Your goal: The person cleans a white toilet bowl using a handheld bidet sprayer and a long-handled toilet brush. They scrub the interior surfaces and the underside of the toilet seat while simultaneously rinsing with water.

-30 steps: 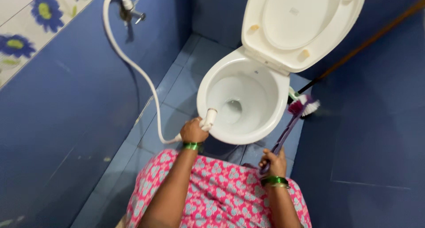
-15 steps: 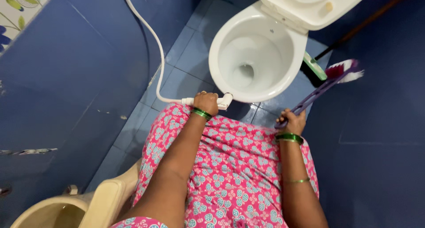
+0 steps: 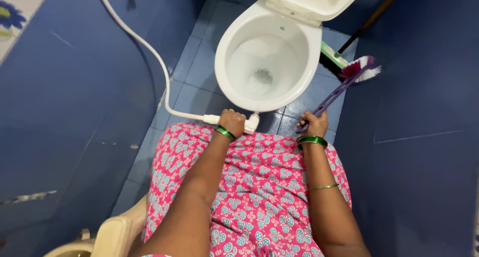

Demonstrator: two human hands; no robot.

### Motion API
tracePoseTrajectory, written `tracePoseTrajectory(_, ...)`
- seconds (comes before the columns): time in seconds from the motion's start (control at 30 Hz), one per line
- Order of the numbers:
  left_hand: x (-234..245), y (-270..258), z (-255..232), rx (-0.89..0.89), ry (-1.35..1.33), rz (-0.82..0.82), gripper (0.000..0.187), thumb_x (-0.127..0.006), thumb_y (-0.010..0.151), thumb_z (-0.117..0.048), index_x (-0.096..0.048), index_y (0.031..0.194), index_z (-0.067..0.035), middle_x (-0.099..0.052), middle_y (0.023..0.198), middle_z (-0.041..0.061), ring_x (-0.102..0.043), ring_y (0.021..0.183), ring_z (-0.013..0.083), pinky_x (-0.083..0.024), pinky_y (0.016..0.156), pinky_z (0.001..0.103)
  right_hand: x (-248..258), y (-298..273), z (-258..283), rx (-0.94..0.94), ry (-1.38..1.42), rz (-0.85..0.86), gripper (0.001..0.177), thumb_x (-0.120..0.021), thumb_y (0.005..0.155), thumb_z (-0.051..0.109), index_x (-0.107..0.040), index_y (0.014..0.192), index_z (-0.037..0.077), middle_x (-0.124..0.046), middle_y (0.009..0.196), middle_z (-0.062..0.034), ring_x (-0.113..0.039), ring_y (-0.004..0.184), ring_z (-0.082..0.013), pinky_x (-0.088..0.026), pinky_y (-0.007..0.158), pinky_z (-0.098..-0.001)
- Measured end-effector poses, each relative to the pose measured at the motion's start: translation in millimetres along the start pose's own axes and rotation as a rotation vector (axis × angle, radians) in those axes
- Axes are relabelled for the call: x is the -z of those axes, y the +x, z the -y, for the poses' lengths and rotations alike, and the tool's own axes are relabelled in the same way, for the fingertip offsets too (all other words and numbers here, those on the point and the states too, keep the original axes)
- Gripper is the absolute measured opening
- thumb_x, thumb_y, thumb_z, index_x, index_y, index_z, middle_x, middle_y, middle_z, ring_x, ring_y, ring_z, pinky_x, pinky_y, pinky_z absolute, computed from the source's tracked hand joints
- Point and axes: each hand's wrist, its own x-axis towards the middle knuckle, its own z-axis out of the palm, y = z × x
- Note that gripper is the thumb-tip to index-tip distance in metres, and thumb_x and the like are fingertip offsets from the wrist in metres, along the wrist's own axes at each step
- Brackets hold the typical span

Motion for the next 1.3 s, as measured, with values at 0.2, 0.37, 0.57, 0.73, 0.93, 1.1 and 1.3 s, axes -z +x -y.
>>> tracePoseTrajectory(0.2, -14.3, 31.7, -48.2, -0.124, 0.033, 0.068, 0.017, -0.060, 0.084, -0.020, -0.076, 0.082, -0.016, -0.077, 0.085, 0.007, -0.071, 0.086, 0.0275, -0.048, 0.081, 0.045, -5.7, -0.3, 3.3, 0.019, 0.042, 0.019, 0.053, -0.060, 0.079, -0.005, -0.048, 0.128, 0.008, -0.057, 0.075, -0.0069, -0.053, 0.051, -0.0147, -0.051, 0.044, -0.0330)
tracePoseTrajectory(0.37, -28.2, 65.2, -74.9, -0.107, 0.068, 0.052, 0.020, -0.058, 0.087, -0.021, -0.076, 0.079, -0.018, -0.076, 0.081, 0.005, -0.071, 0.083, 0.0255, -0.047, 0.078, 0.045, -1.9, 7.3, 0.3, 0.047, 0.070, -0.013, 0.047, -0.061, 0.082, -0.002, -0.046, 0.126, 0.007, -0.056, 0.071, -0.0070, -0.053, 0.049, -0.0148, -0.051, 0.044, -0.0327)
tracePoseTrajectory(0.57, -38.4, 98.7, -91.2, -0.128, 0.061, 0.040, 0.022, -0.057, 0.087, -0.020, -0.076, 0.076, -0.018, -0.076, 0.079, 0.005, -0.071, 0.081, 0.0260, -0.047, 0.075, 0.046, -3.2, 17.5, -5.4, 0.049, 0.144, -0.092, 0.048, -0.059, 0.080, -0.005, -0.049, 0.125, 0.005, -0.055, 0.071, -0.0070, -0.053, 0.049, -0.0158, -0.052, 0.043, -0.0338)
tracePoseTrajectory(0.73, -29.4, 123.8, -101.5, -0.130, 0.090, 0.009, 0.022, -0.057, 0.087, -0.020, -0.076, 0.077, -0.017, -0.076, 0.079, 0.005, -0.071, 0.080, 0.0255, -0.047, 0.075, 0.045, -4.5, 17.7, -4.0, -0.008, 0.172, -0.114, 0.048, -0.060, 0.082, -0.003, -0.047, 0.128, 0.007, -0.057, 0.072, -0.0065, -0.054, 0.050, -0.0148, -0.051, 0.043, -0.0328)
tracePoseTrajectory(0.93, -14.5, 148.1, -116.7, -0.131, 0.072, -0.001, 0.021, -0.058, 0.088, -0.020, -0.076, 0.078, -0.018, -0.076, 0.080, 0.005, -0.071, 0.079, 0.0262, -0.047, 0.074, 0.044, -5.7, 20.8, -7.1, 0.011, 0.175, -0.108, 0.055, -0.061, 0.082, -0.002, -0.045, 0.133, 0.009, -0.056, 0.069, -0.0074, -0.053, 0.048, -0.0153, -0.050, 0.043, -0.0331)
tracePoseTrajectory(1.1, -3.9, 165.2, -124.4, -0.113, 0.084, 0.006, 0.020, -0.057, 0.088, -0.019, -0.076, 0.083, -0.018, -0.076, 0.082, 0.007, -0.072, 0.080, 0.0252, -0.047, 0.075, 0.044, -4.8, 20.4, -11.2, 0.004, 0.170, -0.080, 0.054, -0.062, 0.083, -0.001, -0.044, 0.134, 0.008, -0.055, 0.069, -0.0070, -0.053, 0.049, -0.0148, -0.050, 0.043, -0.0328)
tracePoseTrajectory(1.3, -2.7, 165.0, -111.0, -0.070, 0.055, -0.026, 0.020, -0.056, 0.088, -0.018, -0.076, 0.083, -0.018, -0.076, 0.083, 0.007, -0.072, 0.079, 0.0261, -0.047, 0.074, 0.045, -9.7, 17.7, -8.0, 0.040, 0.131, -0.026, 0.055, -0.059, 0.079, -0.004, -0.047, 0.132, 0.004, -0.059, 0.077, -0.0067, -0.054, 0.050, -0.0155, -0.052, 0.045, -0.0331)
